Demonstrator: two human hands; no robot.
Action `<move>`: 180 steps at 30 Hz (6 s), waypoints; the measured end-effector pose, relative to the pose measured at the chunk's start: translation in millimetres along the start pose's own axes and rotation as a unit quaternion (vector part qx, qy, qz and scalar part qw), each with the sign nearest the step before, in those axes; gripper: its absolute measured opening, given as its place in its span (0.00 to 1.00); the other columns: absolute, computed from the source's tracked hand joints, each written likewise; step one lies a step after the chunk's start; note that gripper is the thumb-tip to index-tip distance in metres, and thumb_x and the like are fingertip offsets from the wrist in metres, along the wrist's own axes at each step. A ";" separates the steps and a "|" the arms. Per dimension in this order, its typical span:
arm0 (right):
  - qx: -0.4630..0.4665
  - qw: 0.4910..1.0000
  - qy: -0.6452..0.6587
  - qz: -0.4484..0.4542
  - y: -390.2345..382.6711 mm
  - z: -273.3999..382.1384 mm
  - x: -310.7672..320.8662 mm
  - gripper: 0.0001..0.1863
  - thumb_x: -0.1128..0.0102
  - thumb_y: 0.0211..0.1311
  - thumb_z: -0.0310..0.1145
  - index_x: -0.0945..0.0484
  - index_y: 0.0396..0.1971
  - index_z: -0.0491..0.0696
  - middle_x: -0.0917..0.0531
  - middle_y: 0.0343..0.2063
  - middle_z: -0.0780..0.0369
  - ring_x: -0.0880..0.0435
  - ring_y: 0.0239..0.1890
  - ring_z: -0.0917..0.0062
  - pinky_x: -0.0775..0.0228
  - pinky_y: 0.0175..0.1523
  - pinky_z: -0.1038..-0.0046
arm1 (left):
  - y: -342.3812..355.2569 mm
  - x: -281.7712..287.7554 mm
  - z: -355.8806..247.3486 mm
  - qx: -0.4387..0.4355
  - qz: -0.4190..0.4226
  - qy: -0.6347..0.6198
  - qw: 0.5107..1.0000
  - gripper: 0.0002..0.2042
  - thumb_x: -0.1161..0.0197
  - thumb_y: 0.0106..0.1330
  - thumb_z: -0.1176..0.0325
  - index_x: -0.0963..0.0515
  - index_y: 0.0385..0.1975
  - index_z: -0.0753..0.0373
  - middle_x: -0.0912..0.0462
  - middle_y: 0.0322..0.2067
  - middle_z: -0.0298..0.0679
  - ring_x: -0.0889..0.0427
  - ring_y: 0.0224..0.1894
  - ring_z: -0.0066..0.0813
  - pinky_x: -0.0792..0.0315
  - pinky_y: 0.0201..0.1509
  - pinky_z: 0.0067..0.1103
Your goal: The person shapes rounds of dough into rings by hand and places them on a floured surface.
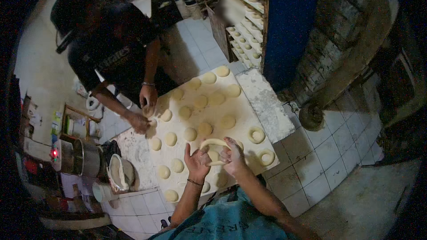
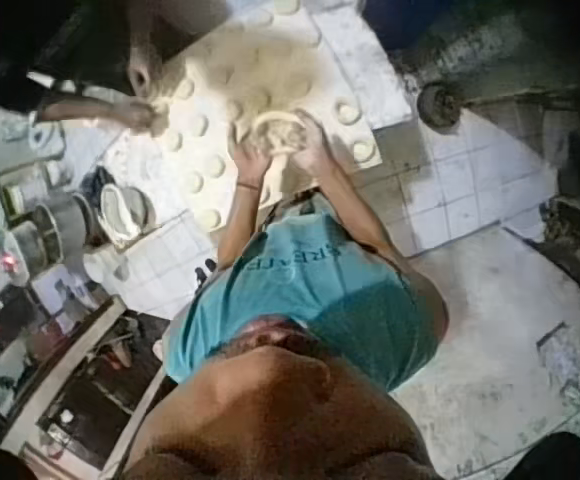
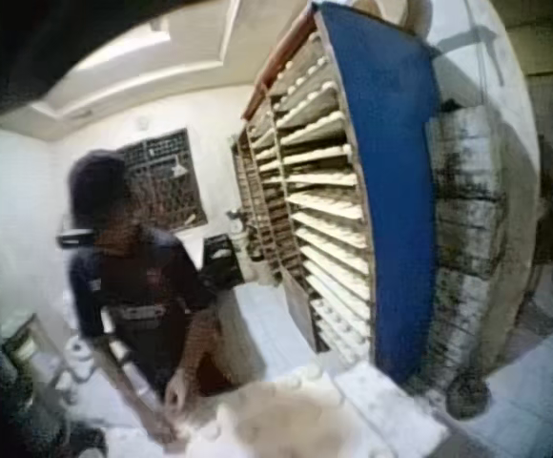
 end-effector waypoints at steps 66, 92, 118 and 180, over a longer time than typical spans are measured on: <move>0.011 0.745 -0.620 0.246 -49.8 -218.8 -27.7 0.20 0.46 0.48 0.19 0.36 0.44 0.43 0.25 0.33 0.59 0.24 0.35 0.76 0.31 0.41 0.76 | -242.9 62.7 -62.8 -0.404 -0.155 0.485 0.760 0.27 0.45 0.54 0.71 0.43 0.56 0.63 0.29 0.43 0.48 0.25 0.42 0.43 0.30 0.46 0.30; -0.087 0.964 0.017 0.251 -26.3 -41.9 -98.8 0.21 0.64 0.64 0.48 0.34 0.49 0.52 0.37 0.09 0.69 0.37 0.12 0.82 0.39 0.20 0.80 | -88.5 -46.8 -23.9 -0.259 0.042 -0.037 0.964 0.14 0.52 0.63 0.58 0.36 0.44 0.58 0.41 0.14 0.29 0.40 0.17 0.20 0.36 0.31 0.21; 0.098 0.907 -0.410 0.004 250.3 179.2 4.0 0.26 0.57 0.63 0.46 0.45 0.56 0.46 0.26 0.39 0.54 0.26 0.40 0.72 0.34 0.46 0.72 | 304.1 -13.8 -27.2 -0.153 -0.148 0.708 0.673 0.27 0.44 0.58 0.63 0.44 0.55 0.66 0.25 0.30 0.44 0.26 0.27 0.28 0.30 0.30 0.21; 0.066 0.703 -0.616 0.348 -112.2 -42.7 35.5 0.15 0.46 0.47 0.20 0.33 0.38 0.41 0.25 0.33 0.61 0.25 0.36 0.79 0.31 0.40 0.77 | -193.7 35.0 118.9 -0.428 -0.229 0.543 0.685 0.19 0.50 0.53 0.79 0.35 0.48 0.69 0.28 0.34 0.43 0.26 0.33 0.25 0.30 0.40 0.20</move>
Point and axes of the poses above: each hand's wrist, its own y-axis towards the middle knuckle, its own x-axis out of the back of the hand, z = x × y, the point moved 1 cm from there along y, towards the middle knuckle
